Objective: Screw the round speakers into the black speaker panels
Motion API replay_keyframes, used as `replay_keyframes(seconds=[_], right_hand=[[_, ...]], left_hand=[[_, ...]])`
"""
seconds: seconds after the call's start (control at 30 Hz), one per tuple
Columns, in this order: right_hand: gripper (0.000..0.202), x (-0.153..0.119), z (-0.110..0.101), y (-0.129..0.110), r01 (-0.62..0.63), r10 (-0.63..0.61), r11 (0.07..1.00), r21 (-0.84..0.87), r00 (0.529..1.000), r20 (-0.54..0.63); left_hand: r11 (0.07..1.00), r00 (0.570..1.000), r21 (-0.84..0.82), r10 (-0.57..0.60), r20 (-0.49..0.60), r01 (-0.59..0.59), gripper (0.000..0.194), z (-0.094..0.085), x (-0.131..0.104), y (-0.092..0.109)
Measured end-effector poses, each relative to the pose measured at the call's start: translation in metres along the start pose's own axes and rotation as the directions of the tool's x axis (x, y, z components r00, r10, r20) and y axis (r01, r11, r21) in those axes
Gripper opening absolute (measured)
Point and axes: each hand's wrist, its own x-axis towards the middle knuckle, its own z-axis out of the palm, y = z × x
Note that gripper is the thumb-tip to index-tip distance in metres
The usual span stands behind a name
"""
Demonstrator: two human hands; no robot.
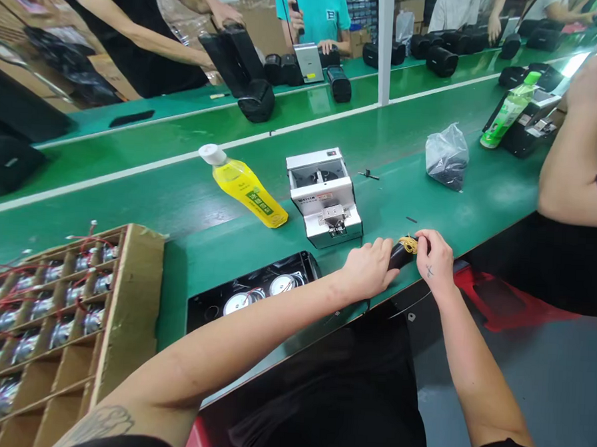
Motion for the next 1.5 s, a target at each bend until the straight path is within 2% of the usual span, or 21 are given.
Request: replay_keyframes(seconds=[0.1, 0.2, 0.27, 0.3, 0.37, 0.43, 0.5, 0.57, 0.63, 0.73, 0.8, 0.87, 1.0, 1.1, 1.17, 1.27, 1.33, 1.4, 1.5], right_hand=[[0.043, -0.006, -0.007, -0.001, -0.071, 0.072, 0.992, 0.102, 0.997, -0.006], [0.047, -0.03, -0.02, -0.004, -0.181, 0.183, 0.956, 0.232, 0.983, 0.01], [0.05, -0.054, -0.028, -0.009, -0.258, 0.234, 0.909, 0.328, 0.966, 0.111], [0.051, -0.067, -0.031, -0.012, -0.297, 0.235, 0.88, 0.37, 0.95, 0.205], [0.051, -0.089, -0.034, -0.018, -0.355, 0.189, 0.826, 0.437, 0.906, 0.379], [0.06, -0.101, -0.033, -0.024, -0.357, 0.116, 0.773, 0.524, 0.892, 0.438], [0.075, -0.099, -0.031, -0.032, -0.303, 0.043, 0.707, 0.639, 0.92, 0.389], [0.08, -0.089, -0.027, -0.043, -0.219, -0.001, 0.62, 0.753, 0.96, 0.28], [0.07, -0.077, -0.022, -0.058, -0.14, -0.011, 0.528, 0.838, 0.985, 0.172], [0.059, -0.061, -0.012, -0.085, -0.058, -0.014, 0.4, 0.915, 0.998, 0.069], [0.058, -0.053, -0.008, -0.103, -0.043, -0.023, 0.33, 0.943, 0.998, 0.053], [0.061, -0.041, -0.006, -0.117, -0.061, -0.039, 0.282, 0.957, 0.996, 0.075], [0.078, -0.002, -0.012, -0.139, -0.116, -0.102, 0.247, 0.962, 0.984, 0.144], [0.083, 0.035, -0.016, -0.156, -0.07, -0.16, 0.221, 0.973, 0.981, 0.107], [0.074, 0.059, -0.013, -0.169, -0.01, -0.209, 0.205, 0.979, 0.976, 0.054], [0.06, 0.087, -0.003, -0.187, 0.059, -0.337, 0.173, 0.983, 0.942, 0.003], [0.061, 0.098, 0.006, -0.196, 0.103, -0.414, 0.156, 0.982, 0.91, -0.03], [0.067, 0.103, 0.016, -0.203, 0.178, -0.423, 0.174, 0.969, 0.902, -0.09], [0.067, 0.102, 0.031, -0.208, 0.33, -0.359, 0.235, 0.914, 0.903, -0.234]], left_hand=[[0.998, 0.996, -0.014, -0.056, 0.069, 0.057, 0.052, 0.008, -0.01, -0.004], [0.995, 0.99, -0.051, -0.075, 0.122, 0.081, 0.041, 0.018, -0.014, -0.005], [0.992, 0.989, -0.097, -0.071, 0.127, 0.084, 0.032, 0.019, -0.014, -0.003], [0.989, 0.991, -0.127, -0.066, 0.119, 0.081, 0.03, 0.017, -0.015, -0.002], [0.979, 0.995, -0.196, -0.048, 0.085, 0.064, 0.026, 0.008, -0.017, 0.002], [0.961, 0.999, -0.276, -0.011, 0.035, 0.02, 0.025, -0.006, -0.022, 0.009], [0.936, 0.999, -0.35, 0.037, -0.018, -0.041, 0.027, -0.02, -0.029, 0.018], [0.91, 0.995, -0.403, 0.072, -0.065, -0.092, 0.031, -0.029, -0.036, 0.029], [0.87, 0.99, -0.477, 0.072, -0.124, -0.123, 0.035, -0.032, -0.04, 0.037], [0.79, 0.968, -0.596, -0.014, -0.251, -0.143, 0.044, -0.033, -0.048, 0.039], [0.792, 0.95, -0.594, -0.058, -0.306, -0.143, 0.056, -0.038, -0.061, 0.032], [0.851, 0.949, -0.514, -0.067, -0.308, -0.107, 0.066, -0.048, -0.082, 0.014], [0.948, 0.966, -0.318, -0.103, -0.235, 0.024, 0.062, -0.064, -0.136, -0.047], [0.979, 0.988, -0.197, -0.076, -0.134, 0.049, 0.068, -0.055, -0.163, -0.092], [0.988, 0.994, -0.147, -0.063, -0.086, 0.05, 0.074, -0.04, -0.171, -0.112], [0.991, 0.997, -0.129, -0.048, -0.068, 0.038, 0.083, -0.019, -0.172, -0.123], [0.992, 0.997, -0.12, -0.035, -0.064, 0.027, 0.085, -0.009, -0.171, -0.125], [0.994, 0.997, -0.107, -0.029, -0.067, 0.022, 0.079, -0.004, -0.172, -0.127], [0.995, 0.995, -0.095, -0.038, -0.09, 0.029, 0.065, -0.002, -0.173, -0.127]])
